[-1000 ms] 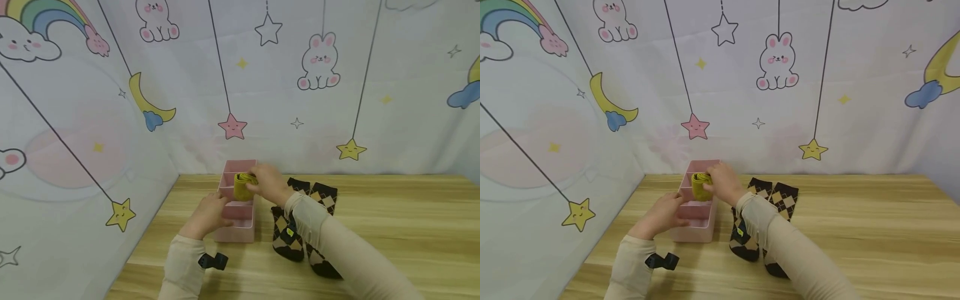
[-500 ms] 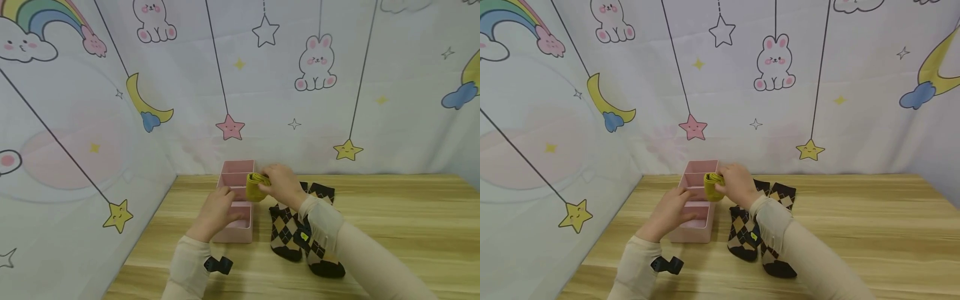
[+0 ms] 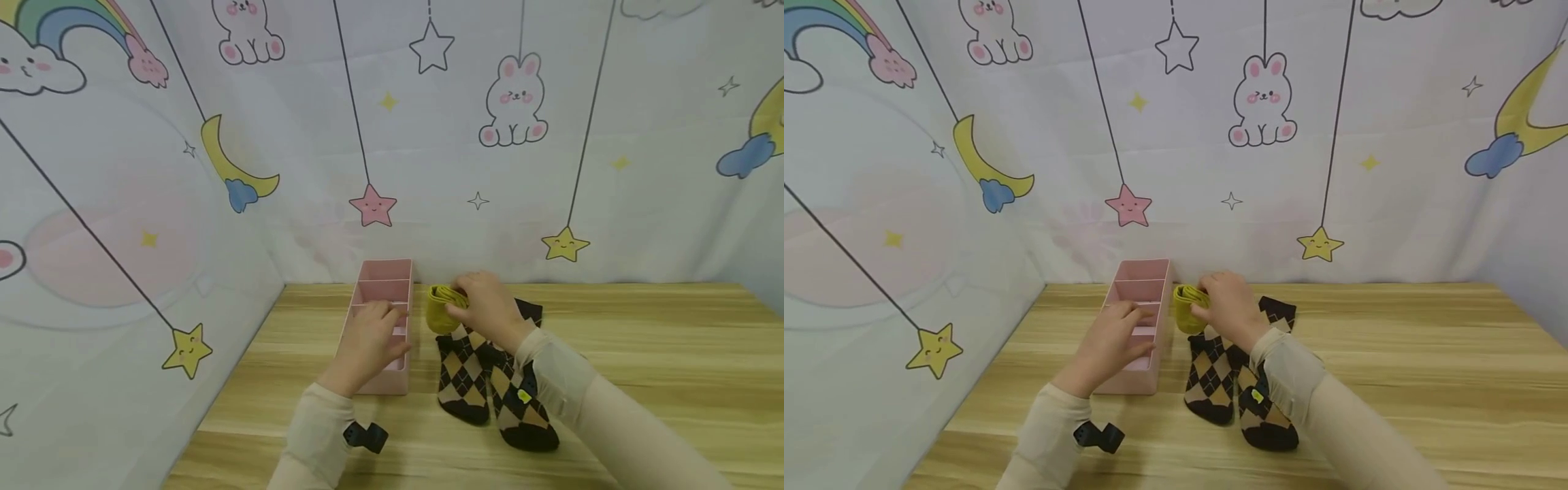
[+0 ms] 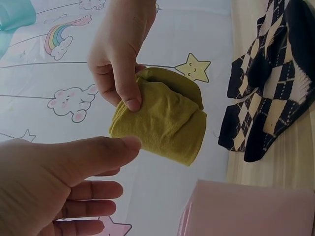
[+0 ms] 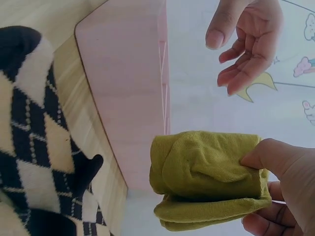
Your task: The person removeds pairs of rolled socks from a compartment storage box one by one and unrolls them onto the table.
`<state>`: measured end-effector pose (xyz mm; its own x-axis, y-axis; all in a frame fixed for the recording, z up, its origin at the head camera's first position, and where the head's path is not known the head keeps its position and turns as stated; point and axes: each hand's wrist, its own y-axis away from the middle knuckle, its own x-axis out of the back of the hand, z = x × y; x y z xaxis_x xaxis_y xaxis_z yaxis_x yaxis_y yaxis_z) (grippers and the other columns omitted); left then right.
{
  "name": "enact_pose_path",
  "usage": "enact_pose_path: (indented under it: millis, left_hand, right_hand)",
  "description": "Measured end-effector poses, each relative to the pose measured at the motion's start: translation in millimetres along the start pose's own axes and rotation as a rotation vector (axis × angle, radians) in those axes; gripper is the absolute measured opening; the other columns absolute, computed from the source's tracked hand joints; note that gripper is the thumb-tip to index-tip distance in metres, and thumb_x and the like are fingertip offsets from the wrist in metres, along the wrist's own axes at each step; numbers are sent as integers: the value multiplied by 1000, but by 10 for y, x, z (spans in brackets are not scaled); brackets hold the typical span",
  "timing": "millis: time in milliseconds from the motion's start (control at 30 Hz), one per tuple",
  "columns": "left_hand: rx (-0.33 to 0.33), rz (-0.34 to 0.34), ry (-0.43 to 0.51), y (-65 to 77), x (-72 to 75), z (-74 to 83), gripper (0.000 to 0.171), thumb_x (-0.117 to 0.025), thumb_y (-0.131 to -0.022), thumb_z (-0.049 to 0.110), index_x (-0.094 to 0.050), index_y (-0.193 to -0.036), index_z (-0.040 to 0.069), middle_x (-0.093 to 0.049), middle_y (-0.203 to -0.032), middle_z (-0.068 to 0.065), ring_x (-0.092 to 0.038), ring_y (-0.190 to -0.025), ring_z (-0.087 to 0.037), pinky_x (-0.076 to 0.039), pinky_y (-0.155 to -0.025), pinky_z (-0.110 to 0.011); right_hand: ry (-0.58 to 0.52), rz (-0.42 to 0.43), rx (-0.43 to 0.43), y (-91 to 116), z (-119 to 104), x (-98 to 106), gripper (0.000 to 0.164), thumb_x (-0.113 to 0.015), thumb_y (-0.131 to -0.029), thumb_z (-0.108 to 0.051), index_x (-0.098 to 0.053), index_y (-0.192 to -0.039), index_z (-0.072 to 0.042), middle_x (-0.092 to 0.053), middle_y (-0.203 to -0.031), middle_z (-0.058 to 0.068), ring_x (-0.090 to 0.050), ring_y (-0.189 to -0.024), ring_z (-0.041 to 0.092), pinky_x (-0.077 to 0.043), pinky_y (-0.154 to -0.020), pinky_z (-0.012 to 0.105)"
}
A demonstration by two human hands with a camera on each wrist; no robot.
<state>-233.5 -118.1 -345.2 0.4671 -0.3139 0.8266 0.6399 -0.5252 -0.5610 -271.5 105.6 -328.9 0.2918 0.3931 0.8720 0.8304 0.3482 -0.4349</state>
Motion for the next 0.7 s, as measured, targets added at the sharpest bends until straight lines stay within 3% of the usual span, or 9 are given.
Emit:
enact_pose_path:
  millis: [267,600,700]
  left_hand:
    - [-73,50,28,-54,-133,126,45,-85,-71,29,-65,-105,8,-63,-100,-5,-61,-93,-21,-50,-86,-33]
    - [-57,-24,74,-81,-255,331,38,-81,-76,29,-64,-105,10,-63,-100,-3,-60,-98,-21,-48,-90,-34]
    - [-75,-16,80,-78,-304,397,36,-81,-76,27,-64,-103,10,-64,-98,-2,-60,-96,-19,-49,-89,-33]
  right_hand:
    - [21,-29,-65,177,160,30,26,-71,-84,-29,-69,-100,-8,-66,-86,3,-53,-72,16,-44,-65,34]
    - [-8,-23,-95,450,349,94,26,-69,-85,-25,-68,-101,-4,-69,-95,10,-63,-85,25,-52,-77,44]
    - [-5,-17,-104,533,390,113,24,-69,-85,-24,-68,-99,-4,-68,-92,10,-61,-82,24,-52,-73,42]
